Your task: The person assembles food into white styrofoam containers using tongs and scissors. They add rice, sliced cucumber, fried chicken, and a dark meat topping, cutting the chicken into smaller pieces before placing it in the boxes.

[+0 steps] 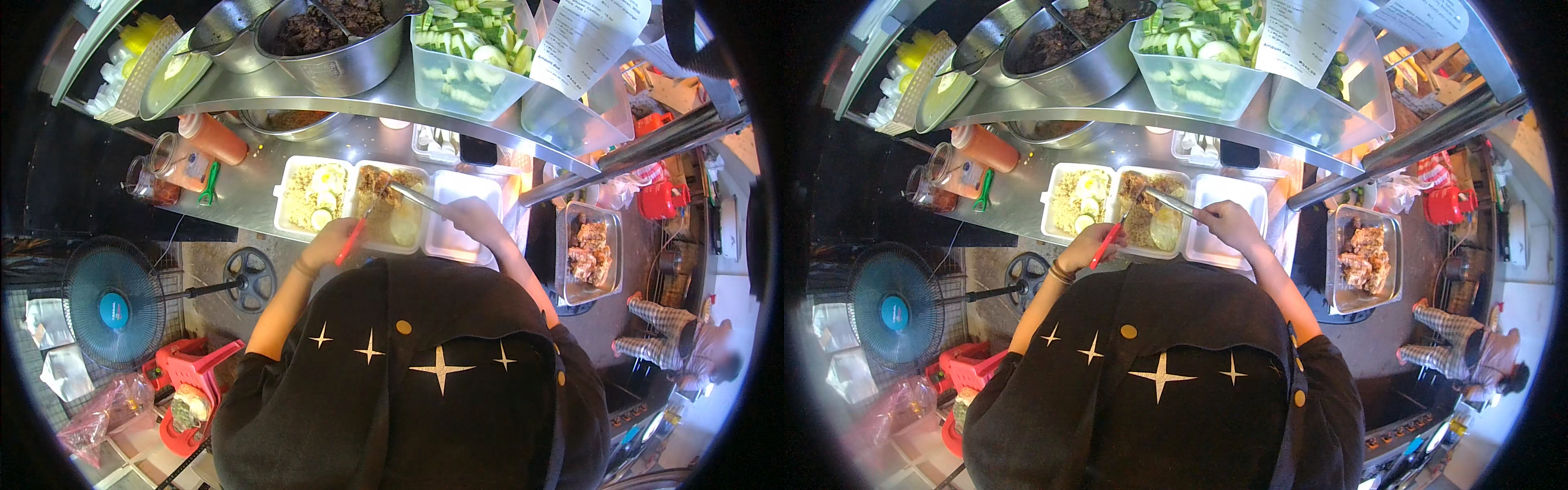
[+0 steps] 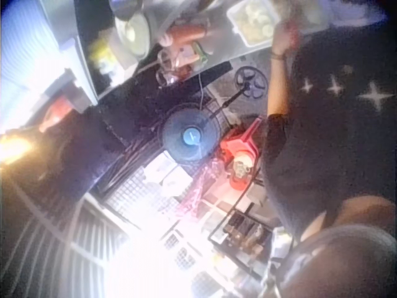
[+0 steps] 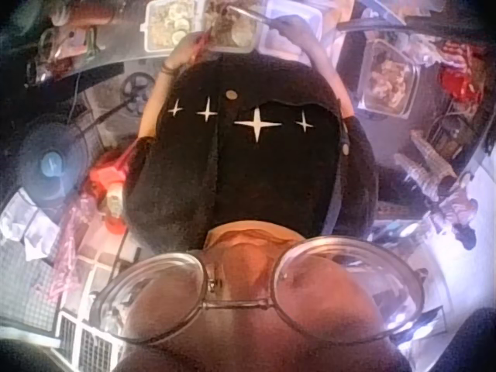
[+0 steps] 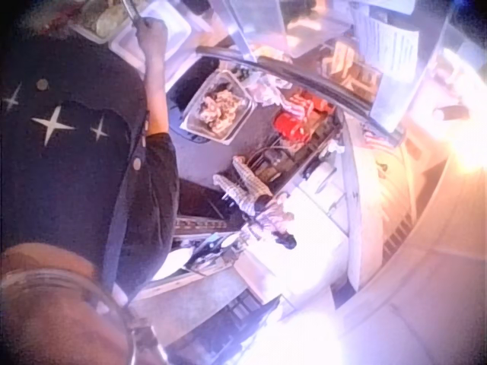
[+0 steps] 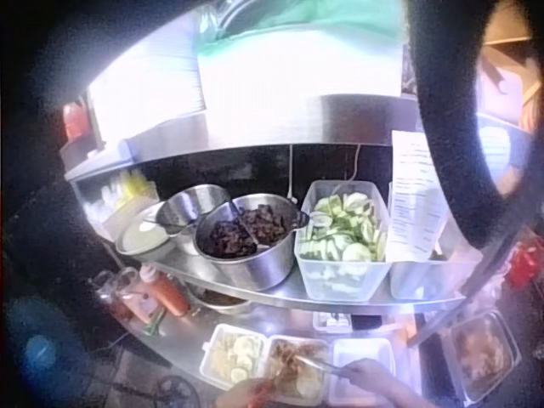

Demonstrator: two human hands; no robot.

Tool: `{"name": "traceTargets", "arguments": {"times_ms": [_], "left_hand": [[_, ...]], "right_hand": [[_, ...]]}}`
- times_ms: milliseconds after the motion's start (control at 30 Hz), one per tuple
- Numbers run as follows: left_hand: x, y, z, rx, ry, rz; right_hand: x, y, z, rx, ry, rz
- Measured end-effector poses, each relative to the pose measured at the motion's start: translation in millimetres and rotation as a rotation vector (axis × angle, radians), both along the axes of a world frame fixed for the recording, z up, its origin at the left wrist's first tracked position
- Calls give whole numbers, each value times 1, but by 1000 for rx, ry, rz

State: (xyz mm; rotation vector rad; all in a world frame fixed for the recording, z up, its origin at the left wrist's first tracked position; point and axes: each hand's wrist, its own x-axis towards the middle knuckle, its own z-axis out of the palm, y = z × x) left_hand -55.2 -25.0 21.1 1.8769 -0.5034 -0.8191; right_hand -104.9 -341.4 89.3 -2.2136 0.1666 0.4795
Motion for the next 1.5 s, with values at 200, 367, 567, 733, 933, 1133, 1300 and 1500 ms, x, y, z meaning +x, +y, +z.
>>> {"name": "traceTargets", "arguments": {"times_ms": [200,367,567,733,933,1133,1300,1500], "left_hand": [[2,-4,25,10,298,-22],[22,-11,0,-26,407,-20],[43,-6,-18,-108,-400,-528],[25,12,-11,-214,144,-173],[5,0,25,-73,92,-47],[0,-12,35,-41,120,62],[-7,-13,33,-73,224,162],[-15,-22,38,-70,45,302]], "right_hand": [[4,-7,-10,-45,3,40],[9,6,-17,-225,-49,90],[17,24,-25,-454,-24,81],[14,-1,-20,-309,-174,61],[9,-11,9,221,19,-194],[10,-6,3,258,15,-172],[3,-6,5,449,135,-215],[-11,-3,-15,424,45,-178]]}}
